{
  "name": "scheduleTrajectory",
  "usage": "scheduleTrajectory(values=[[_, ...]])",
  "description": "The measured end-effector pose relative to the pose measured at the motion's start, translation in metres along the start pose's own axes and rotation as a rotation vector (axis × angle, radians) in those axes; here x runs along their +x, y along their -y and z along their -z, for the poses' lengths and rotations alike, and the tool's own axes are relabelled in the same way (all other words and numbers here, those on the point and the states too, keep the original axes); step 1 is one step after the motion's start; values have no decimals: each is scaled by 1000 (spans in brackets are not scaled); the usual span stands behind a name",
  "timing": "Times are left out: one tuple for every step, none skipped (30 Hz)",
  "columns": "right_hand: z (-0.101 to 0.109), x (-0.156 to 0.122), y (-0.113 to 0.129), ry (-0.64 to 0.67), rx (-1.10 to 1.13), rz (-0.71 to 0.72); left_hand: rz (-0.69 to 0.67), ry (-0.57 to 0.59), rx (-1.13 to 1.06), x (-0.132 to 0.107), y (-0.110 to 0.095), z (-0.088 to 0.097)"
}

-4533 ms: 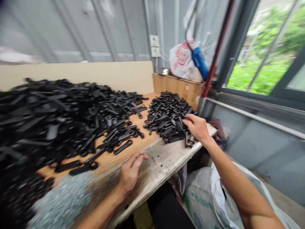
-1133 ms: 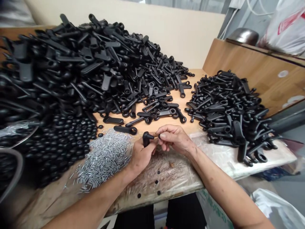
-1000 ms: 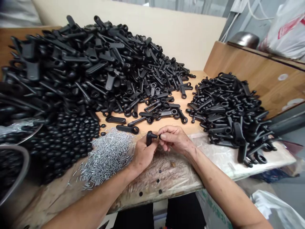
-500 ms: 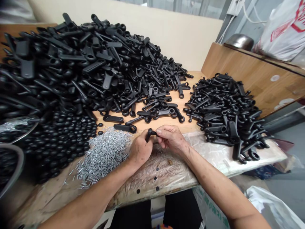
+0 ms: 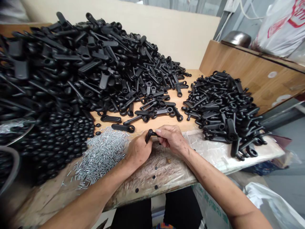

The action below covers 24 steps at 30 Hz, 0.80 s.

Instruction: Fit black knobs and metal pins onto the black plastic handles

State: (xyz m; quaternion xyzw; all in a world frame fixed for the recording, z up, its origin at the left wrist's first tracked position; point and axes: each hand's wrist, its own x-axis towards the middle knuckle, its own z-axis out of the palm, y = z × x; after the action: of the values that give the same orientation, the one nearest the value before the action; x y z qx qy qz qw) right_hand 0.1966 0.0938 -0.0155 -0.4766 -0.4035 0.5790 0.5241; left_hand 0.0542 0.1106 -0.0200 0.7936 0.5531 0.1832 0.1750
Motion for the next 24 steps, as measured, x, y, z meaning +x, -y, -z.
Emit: scheduleTrajectory(values=[[0, 1, 0, 4, 9, -9, 10, 2, -4, 0, 0, 0], [0, 1, 0, 1, 13, -13, 22, -3, -5, 0, 0, -1], [-1, 1, 0, -4, 16, -15, 31, -13, -2, -1, 0, -2], [-3, 1, 0, -12, 24, -16, 37, -26, 3, -1, 1, -3], [-5, 0, 0, -21, 40, -20, 39, -41, 11, -1, 1, -4], [-7, -1, 0, -27, 64, -28, 37, -57, 21, -1, 1, -5], [-8, -1, 0, -28, 95, -43, 32, -71, 35, -1, 2, -6], [-10, -2, 0, -24, 129, -64, 24, -80, 50, -1, 2, -6], [-10, -2, 1, -17, 161, -88, 15, -82, 68, -1, 2, -6], [-10, -2, 1, -10, 189, -114, 3, -79, 85, -2, 1, -6], [-9, -2, 2, -2, 209, -137, -11, -69, 104, -2, 1, -5], [-9, -2, 3, 7, 220, -156, -27, -56, 124, -2, 1, -4], [-8, -2, 4, 11, 218, -170, -40, -40, 146, -2, 1, -3], [-7, -3, 4, 11, 203, -178, -50, -25, 169, -2, 1, -2], [-6, -4, 5, 5, 178, -178, -55, -11, 192, -3, 1, -2], [-6, -6, 6, -7, 144, -169, -57, 2, 210, -3, 1, -2], [-6, -8, 6, -21, 106, -155, -58, 9, 220, -3, 1, -2], [-6, -9, 6, -36, 68, -138, -62, 9, 219, -3, 1, -2], [-6, -10, 7, -46, 35, -124, -70, 10, 209, -3, 1, -2], [-5, -11, 7, -45, 4, -117, -79, 10, 191, -3, 1, -3], [-4, -10, 7, -34, -33, -117, -85, 15, 171, -3, 1, -2], [-2, -8, 7, -12, -86, -120, -87, 21, 153, -3, 1, -2], [0, -7, 9, 17, -161, -113, -88, 31, 141, -3, 1, -1], [1, -6, 11, 38, -259, -82, -96, 45, 137, -4, 0, 1]])
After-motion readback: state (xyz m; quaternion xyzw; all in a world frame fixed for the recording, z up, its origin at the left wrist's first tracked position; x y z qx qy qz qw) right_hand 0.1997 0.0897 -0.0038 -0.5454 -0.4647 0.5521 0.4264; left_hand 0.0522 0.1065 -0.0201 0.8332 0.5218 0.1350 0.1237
